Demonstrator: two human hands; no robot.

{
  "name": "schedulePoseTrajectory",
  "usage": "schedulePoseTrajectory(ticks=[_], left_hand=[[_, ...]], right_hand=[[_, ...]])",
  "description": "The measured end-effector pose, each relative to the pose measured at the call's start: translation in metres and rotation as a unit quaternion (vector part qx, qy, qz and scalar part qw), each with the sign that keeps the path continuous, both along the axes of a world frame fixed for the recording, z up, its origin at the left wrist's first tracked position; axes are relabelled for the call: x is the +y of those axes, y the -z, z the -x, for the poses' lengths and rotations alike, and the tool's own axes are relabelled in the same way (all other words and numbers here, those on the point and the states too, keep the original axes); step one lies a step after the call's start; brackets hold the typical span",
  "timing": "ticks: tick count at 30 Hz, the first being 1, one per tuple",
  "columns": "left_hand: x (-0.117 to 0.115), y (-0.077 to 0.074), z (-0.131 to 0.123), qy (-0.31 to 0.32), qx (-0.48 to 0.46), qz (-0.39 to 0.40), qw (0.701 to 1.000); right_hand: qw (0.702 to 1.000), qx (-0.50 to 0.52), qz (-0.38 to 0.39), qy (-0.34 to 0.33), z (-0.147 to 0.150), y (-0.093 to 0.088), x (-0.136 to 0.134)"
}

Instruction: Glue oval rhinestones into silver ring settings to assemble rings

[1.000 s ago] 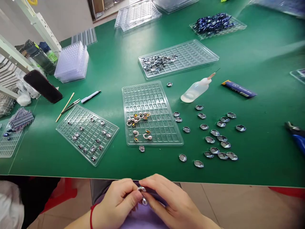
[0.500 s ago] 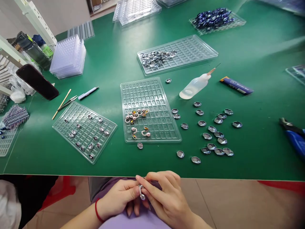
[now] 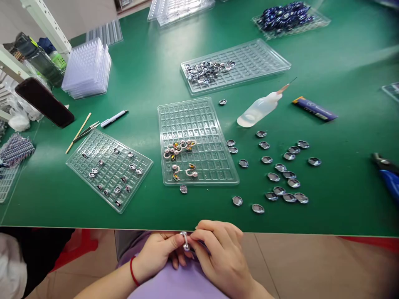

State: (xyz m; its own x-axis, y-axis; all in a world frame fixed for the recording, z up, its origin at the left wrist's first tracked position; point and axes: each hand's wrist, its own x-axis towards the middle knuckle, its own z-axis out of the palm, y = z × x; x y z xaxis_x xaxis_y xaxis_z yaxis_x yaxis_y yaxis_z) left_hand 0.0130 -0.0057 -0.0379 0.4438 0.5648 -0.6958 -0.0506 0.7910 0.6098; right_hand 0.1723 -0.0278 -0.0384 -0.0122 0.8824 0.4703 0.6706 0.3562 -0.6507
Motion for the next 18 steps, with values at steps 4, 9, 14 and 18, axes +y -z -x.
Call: schedulePoseTrajectory(ticks=[4, 9, 14, 18], left_hand=[[0.001, 0.001, -0.003, -0.033, -0.010, -0.001, 0.999], [-0.002, 0.008, -0.010, -0.087, -0.020, -0.010, 0.996], [-0.010, 0.016, -0.017, -0.138, -0.026, -0.013, 0.990], [-0.012, 0.017, -0.018, -0.141, -0.032, -0.011, 0.989]], right_hand=[[1.000, -0.012, -0.003, 0.017, 0.005, 0.000, 0.000], [0.999, -0.019, -0.003, 0.032, 0.014, 0.000, 0.001], [0.999, -0.020, 0.011, 0.037, 0.017, -0.001, 0.001], [0.999, -0.014, 0.018, 0.039, 0.018, -0.003, 0.001]])
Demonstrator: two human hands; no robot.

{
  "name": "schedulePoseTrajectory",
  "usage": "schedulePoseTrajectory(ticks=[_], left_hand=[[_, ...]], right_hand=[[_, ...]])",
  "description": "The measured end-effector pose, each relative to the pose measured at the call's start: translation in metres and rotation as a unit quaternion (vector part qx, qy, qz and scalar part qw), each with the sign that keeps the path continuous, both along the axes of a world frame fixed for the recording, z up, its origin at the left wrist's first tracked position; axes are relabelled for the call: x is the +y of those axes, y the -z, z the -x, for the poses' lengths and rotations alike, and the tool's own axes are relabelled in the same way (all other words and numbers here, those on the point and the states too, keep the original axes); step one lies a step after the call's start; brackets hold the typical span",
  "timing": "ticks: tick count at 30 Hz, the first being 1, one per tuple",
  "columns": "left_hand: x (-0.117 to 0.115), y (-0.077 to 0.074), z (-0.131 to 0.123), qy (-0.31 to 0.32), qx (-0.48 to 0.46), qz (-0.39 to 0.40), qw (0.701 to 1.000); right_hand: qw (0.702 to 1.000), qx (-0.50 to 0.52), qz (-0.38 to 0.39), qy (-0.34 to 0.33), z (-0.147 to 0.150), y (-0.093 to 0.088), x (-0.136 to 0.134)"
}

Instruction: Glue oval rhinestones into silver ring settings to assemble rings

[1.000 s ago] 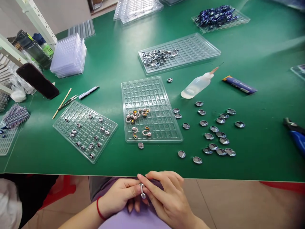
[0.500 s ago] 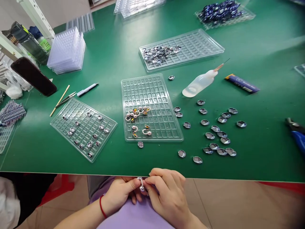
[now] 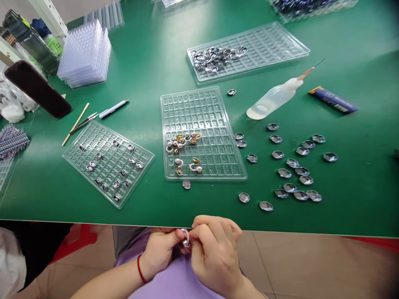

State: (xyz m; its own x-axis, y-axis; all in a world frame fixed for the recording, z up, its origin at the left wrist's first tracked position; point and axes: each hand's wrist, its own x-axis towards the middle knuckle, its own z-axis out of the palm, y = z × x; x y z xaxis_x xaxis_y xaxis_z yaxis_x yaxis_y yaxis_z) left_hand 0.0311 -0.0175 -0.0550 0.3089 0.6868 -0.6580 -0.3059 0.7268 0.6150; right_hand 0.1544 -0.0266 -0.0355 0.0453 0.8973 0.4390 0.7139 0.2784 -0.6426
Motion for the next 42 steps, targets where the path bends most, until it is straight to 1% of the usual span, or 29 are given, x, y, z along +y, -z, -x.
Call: schedulePoseTrajectory(ticks=[6, 10, 14, 18, 19, 20, 21, 22, 23, 24, 25, 26, 27, 29, 31, 34, 37, 38, 39, 40, 42], left_hand=[[0.002, -0.001, 0.002, 0.008, 0.007, 0.002, 1.000], [0.006, -0.008, 0.007, 0.028, 0.012, 0.006, 1.000], [0.012, -0.016, 0.014, 0.073, 0.000, 0.015, 0.997], [0.013, -0.021, 0.018, 0.151, -0.029, 0.035, 0.987], [0.013, -0.023, 0.019, 0.173, -0.028, 0.037, 0.984], [0.013, -0.026, 0.019, 0.195, -0.021, 0.030, 0.980], [0.015, -0.031, 0.019, 0.218, -0.007, 0.008, 0.976], [0.017, -0.037, 0.019, 0.240, 0.014, -0.032, 0.970], [0.020, -0.044, 0.018, 0.261, 0.037, -0.088, 0.961], [0.024, -0.052, 0.018, 0.280, 0.065, -0.159, 0.945], [0.028, -0.060, 0.017, 0.287, 0.094, -0.226, 0.926], [0.032, -0.068, 0.017, 0.280, 0.124, -0.280, 0.910], [0.035, -0.075, 0.016, 0.268, 0.152, -0.318, 0.897], [0.039, -0.083, 0.012, 0.239, 0.190, -0.360, 0.882], [0.039, -0.085, 0.008, 0.215, 0.203, -0.368, 0.882], [0.037, -0.079, 0.002, 0.194, 0.205, -0.382, 0.880], [0.035, -0.075, 0.003, 0.197, 0.216, -0.407, 0.865], [0.035, -0.075, 0.004, 0.203, 0.219, -0.405, 0.864], [0.035, -0.076, 0.007, 0.211, 0.219, -0.399, 0.865], [0.035, -0.077, 0.009, 0.220, 0.218, -0.389, 0.867], [0.033, -0.077, 0.013, 0.234, 0.210, -0.360, 0.878]], right_hand=[[1.000, 0.016, 0.001, -0.013, -0.003, 0.000, 0.001], [0.998, 0.032, -0.020, -0.042, -0.008, 0.000, 0.004], [0.992, 0.082, -0.020, -0.095, -0.021, -0.003, 0.004], [0.977, 0.165, 0.023, -0.134, -0.036, -0.011, 0.000], [0.965, 0.218, 0.053, -0.137, -0.039, -0.013, -0.002], [0.943, 0.290, 0.092, -0.137, -0.041, -0.016, -0.002], [0.910, 0.368, 0.131, -0.137, -0.043, -0.018, -0.003], [0.871, 0.442, 0.165, -0.137, -0.044, -0.019, -0.003], [0.832, 0.501, 0.194, -0.139, -0.044, -0.021, -0.002], [0.804, 0.536, 0.214, -0.140, -0.044, -0.022, -0.001], [0.793, 0.548, 0.224, -0.142, -0.043, -0.023, 0.001], [0.788, 0.552, 0.232, -0.144, -0.041, -0.023, 0.002], [0.779, 0.561, 0.241, -0.145, -0.040, -0.023, 0.004], [0.761, 0.578, 0.255, -0.147, -0.036, -0.023, 0.005], [0.750, 0.590, 0.260, -0.147, -0.031, -0.020, 0.005], [0.748, 0.595, 0.255, -0.147, -0.026, -0.015, 0.001], [0.757, 0.587, 0.247, -0.147, -0.029, -0.014, -0.003], [0.765, 0.579, 0.243, -0.143, -0.032, -0.015, -0.003], [0.784, 0.559, 0.233, -0.137, -0.036, -0.017, -0.004], [0.813, 0.524, 0.217, -0.134, -0.040, -0.020, -0.003], [0.880, 0.413, 0.177, -0.155, -0.048, -0.025, -0.003]])
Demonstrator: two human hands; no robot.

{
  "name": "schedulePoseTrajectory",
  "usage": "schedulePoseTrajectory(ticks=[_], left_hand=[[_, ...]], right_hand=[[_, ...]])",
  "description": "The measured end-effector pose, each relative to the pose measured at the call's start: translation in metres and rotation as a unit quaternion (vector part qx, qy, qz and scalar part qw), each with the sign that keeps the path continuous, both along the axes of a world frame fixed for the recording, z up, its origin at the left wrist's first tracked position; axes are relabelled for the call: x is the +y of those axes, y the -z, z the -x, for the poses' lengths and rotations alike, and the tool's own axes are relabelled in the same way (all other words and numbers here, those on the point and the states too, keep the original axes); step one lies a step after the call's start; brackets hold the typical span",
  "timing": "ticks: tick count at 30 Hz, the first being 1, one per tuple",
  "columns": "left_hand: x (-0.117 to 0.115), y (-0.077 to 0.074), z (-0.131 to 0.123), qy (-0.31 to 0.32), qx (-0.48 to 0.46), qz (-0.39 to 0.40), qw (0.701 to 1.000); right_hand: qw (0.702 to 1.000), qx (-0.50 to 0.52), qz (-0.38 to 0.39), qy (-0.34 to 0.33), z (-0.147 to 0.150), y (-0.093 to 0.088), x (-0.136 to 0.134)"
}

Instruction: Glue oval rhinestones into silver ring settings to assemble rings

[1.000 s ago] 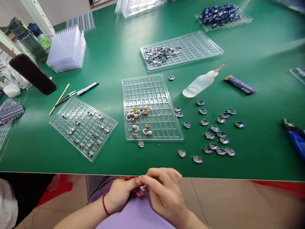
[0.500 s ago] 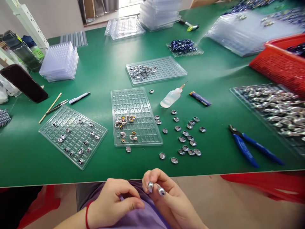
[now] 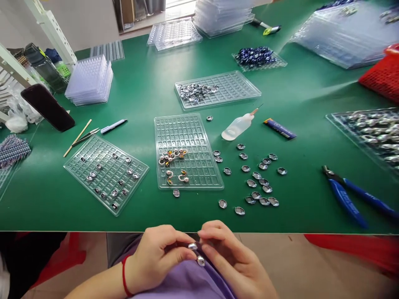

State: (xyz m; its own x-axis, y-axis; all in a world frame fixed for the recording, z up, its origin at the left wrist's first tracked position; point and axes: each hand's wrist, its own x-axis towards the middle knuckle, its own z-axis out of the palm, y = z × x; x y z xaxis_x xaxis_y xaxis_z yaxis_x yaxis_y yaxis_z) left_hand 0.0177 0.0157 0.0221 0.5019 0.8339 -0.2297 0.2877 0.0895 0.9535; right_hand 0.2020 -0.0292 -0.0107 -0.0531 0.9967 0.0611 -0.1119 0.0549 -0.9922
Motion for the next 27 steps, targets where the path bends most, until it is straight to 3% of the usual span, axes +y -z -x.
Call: schedulePoseTrajectory(ticks=[3, 6, 8, 12, 17, 22, 27], left_hand=[[-0.007, 0.007, 0.004, -0.028, -0.041, 0.139, 0.989], [-0.017, 0.023, 0.006, -0.084, -0.115, 0.324, 0.935], [-0.023, 0.034, 0.008, -0.099, -0.131, 0.380, 0.910], [-0.027, 0.045, 0.010, -0.088, -0.103, 0.385, 0.913], [-0.023, 0.046, 0.010, -0.093, -0.092, 0.365, 0.922], [-0.021, 0.050, 0.008, -0.090, -0.101, 0.361, 0.923], [-0.019, 0.051, 0.006, -0.108, -0.109, 0.360, 0.920]], right_hand=[[0.983, -0.139, -0.096, -0.068, -0.004, -0.003, 0.001], [0.969, -0.181, -0.145, -0.085, 0.000, 0.001, 0.000], [0.962, -0.200, -0.164, -0.091, 0.004, 0.004, 0.001], [0.938, -0.265, -0.195, -0.109, 0.011, 0.007, 0.003], [0.892, -0.361, -0.272, -0.023, 0.017, 0.011, 0.005], [0.870, -0.390, -0.300, 0.016, 0.019, 0.016, 0.008], [0.868, -0.406, -0.284, 0.041, 0.023, 0.018, 0.011]])
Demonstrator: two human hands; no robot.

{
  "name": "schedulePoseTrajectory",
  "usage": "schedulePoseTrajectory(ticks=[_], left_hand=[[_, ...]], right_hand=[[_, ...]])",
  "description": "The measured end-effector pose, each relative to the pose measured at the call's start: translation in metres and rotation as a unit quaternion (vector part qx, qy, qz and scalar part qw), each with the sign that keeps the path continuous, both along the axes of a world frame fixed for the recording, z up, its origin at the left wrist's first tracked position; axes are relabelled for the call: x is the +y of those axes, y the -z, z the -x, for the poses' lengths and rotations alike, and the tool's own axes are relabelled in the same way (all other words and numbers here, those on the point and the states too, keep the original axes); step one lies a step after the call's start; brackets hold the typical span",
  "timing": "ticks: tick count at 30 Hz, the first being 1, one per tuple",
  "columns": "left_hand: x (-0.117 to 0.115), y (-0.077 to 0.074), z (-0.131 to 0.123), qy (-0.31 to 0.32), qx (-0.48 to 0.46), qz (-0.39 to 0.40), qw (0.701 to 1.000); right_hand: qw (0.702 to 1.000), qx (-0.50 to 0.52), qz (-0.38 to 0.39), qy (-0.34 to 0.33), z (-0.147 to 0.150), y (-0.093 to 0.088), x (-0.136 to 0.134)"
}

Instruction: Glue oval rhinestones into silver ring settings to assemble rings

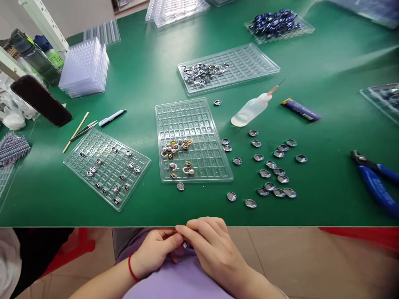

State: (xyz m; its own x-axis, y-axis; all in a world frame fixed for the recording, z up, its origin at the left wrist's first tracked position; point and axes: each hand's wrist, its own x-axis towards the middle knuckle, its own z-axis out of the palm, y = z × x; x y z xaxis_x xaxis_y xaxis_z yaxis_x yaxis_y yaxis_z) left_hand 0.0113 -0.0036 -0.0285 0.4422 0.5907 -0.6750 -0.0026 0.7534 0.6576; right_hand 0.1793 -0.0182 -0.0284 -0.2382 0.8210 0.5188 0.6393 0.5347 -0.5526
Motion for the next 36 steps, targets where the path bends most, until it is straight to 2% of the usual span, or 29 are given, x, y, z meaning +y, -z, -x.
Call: schedulePoseTrajectory(ticks=[7, 18, 23, 30, 33, 36], left_hand=[[0.001, 0.003, 0.000, -0.036, -0.006, 0.015, 0.999], [-0.008, 0.017, -0.012, -0.141, -0.020, 0.004, 0.990], [-0.009, 0.018, -0.015, -0.158, -0.046, 0.005, 0.986], [-0.009, 0.018, -0.008, -0.145, -0.052, 0.018, 0.988], [-0.005, 0.013, -0.001, -0.109, -0.057, 0.032, 0.992], [-0.002, 0.011, 0.005, -0.057, -0.073, 0.030, 0.995]], right_hand=[[0.995, 0.009, 0.045, 0.088, 0.003, 0.000, 0.000], [0.991, 0.011, 0.046, 0.122, 0.016, 0.003, 0.002], [0.991, 0.021, 0.049, 0.126, 0.017, 0.002, 0.002], [0.990, 0.058, 0.064, 0.111, 0.015, 0.006, 0.001], [0.991, 0.077, 0.067, 0.092, 0.011, 0.004, 0.003], [0.995, 0.072, 0.059, 0.042, 0.007, -0.008, 0.004]])
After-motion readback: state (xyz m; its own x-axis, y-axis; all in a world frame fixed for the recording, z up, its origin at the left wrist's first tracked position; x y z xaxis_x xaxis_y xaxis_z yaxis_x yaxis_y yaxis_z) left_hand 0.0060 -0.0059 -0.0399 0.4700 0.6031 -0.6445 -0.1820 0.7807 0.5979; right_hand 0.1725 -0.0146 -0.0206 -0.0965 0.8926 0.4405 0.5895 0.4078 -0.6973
